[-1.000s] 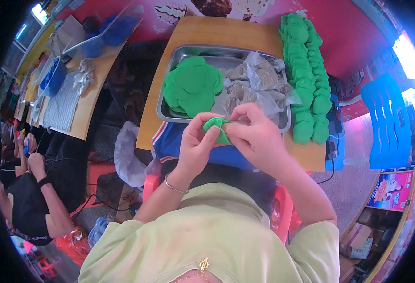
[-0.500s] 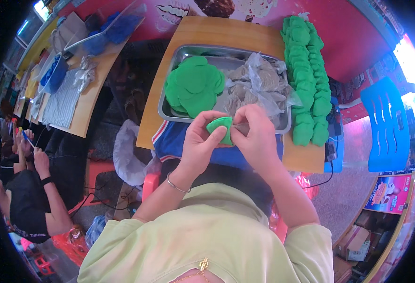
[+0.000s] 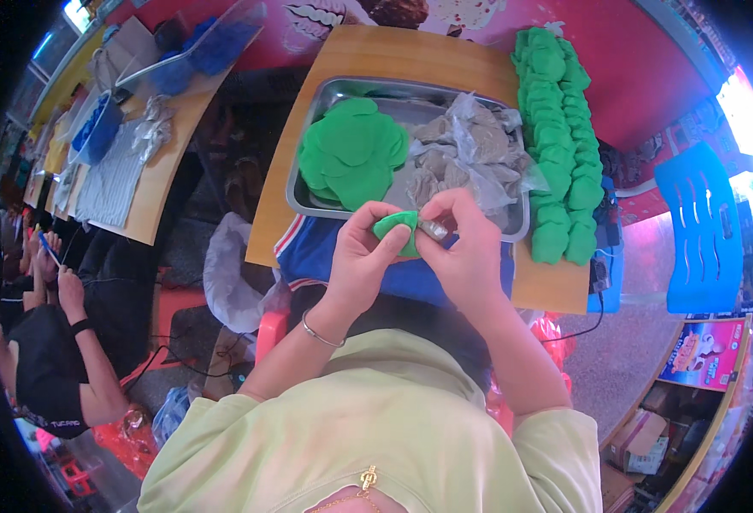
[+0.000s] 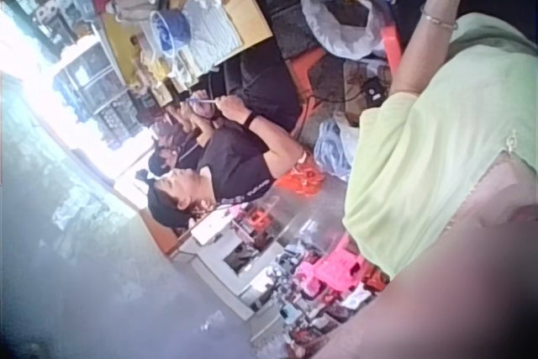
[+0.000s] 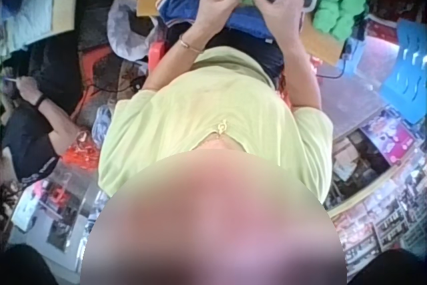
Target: Shaping and assembling pieces of green and brown clay or dough into specific shapes using hands and a stick.
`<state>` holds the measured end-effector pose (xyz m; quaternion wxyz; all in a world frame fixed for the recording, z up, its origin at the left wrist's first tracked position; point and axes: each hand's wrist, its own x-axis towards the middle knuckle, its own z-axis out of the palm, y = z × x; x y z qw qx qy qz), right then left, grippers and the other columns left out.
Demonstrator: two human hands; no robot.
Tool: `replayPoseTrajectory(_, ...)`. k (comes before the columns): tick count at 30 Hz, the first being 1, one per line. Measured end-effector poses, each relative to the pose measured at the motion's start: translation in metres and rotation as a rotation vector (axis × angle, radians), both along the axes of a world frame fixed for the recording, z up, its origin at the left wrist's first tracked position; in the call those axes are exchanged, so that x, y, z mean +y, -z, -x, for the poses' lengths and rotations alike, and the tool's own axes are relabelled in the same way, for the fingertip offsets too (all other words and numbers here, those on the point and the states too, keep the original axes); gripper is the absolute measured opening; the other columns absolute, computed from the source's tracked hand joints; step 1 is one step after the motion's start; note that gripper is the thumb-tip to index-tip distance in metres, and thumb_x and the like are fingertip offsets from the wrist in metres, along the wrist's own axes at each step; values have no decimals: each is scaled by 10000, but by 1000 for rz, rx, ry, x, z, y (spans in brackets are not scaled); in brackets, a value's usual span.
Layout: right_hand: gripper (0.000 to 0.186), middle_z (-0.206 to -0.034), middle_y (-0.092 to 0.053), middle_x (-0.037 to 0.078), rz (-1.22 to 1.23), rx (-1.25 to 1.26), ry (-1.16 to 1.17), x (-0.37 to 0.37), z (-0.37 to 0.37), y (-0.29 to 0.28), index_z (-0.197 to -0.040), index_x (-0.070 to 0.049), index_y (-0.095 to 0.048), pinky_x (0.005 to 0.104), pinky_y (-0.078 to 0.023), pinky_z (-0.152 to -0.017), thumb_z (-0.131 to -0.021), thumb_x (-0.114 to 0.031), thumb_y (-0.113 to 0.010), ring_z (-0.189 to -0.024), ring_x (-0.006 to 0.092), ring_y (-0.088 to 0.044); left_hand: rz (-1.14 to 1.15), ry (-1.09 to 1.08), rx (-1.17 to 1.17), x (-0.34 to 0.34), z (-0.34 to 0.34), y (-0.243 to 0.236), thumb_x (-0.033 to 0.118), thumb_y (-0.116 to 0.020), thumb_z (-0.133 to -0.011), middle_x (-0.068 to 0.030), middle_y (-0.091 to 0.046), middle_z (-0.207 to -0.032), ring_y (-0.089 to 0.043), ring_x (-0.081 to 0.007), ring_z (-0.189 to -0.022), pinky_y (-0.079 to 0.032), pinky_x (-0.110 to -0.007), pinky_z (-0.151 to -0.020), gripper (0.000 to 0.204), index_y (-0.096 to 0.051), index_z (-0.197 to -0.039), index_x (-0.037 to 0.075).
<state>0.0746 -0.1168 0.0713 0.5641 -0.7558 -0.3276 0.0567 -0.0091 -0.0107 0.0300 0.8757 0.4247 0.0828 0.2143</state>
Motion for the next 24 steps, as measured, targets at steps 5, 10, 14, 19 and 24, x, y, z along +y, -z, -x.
replayPoseTrajectory(5, 221, -856, -617, 75, 83, -208, -218, -5, -5, -5, -928, -31, -625, 280, -481, -690, -712, 9, -653, -763, 186, -611, -44, 22, 102, 9, 1, 0, 92, -630, -869, -21, -592, -919, -580, -81, -823, -541, -251, -720, 178, -542, -1007, 20)
replayPoseTrajectory(10, 183, -871, -591, 77, 87, -272, -271, -12, -1, -9, -902, -31, -642, 301, -474, -754, -726, 21, -645, -884, 230, -585, 18, 23, 3, 13, -1, 4, 85, -621, -872, -27, -608, -920, -591, -85, -823, -537, -251, -721, 166, -562, -1010, 12)
replayPoseTrajectory(14, 165, -862, -567, 76, 215, -336, -295, -17, -7, -8, -898, -30, -648, 322, -476, -772, -745, 30, -630, -901, 248, -564, -45, 79, 55, 12, -1, 7, 67, -622, -866, -30, -613, -928, -594, -88, -833, -525, -255, -745, 166, -577, -1011, 0)
replayPoseTrajectory(19, 161, -881, -569, 75, 155, -192, -162, -15, -1, 2, -896, -27, -643, 308, -488, -740, -747, 31, -626, -893, 223, -561, -67, 81, -7, 10, 0, 5, 62, -620, -864, -33, -610, -945, -592, -87, -858, -519, -253, -773, 192, -565, -1034, -8)
replayPoseTrajectory(24, 251, -954, -559, 84, 85, -58, -157, -16, -4, -2, -970, -34, -628, 291, -497, -713, -726, 21, -646, -881, 209, -567, -27, 151, -54, 13, 1, -2, 85, -613, -871, -34, -586, -1005, -589, -98, -904, -534, -269, -786, 303, -499, -1143, 17)
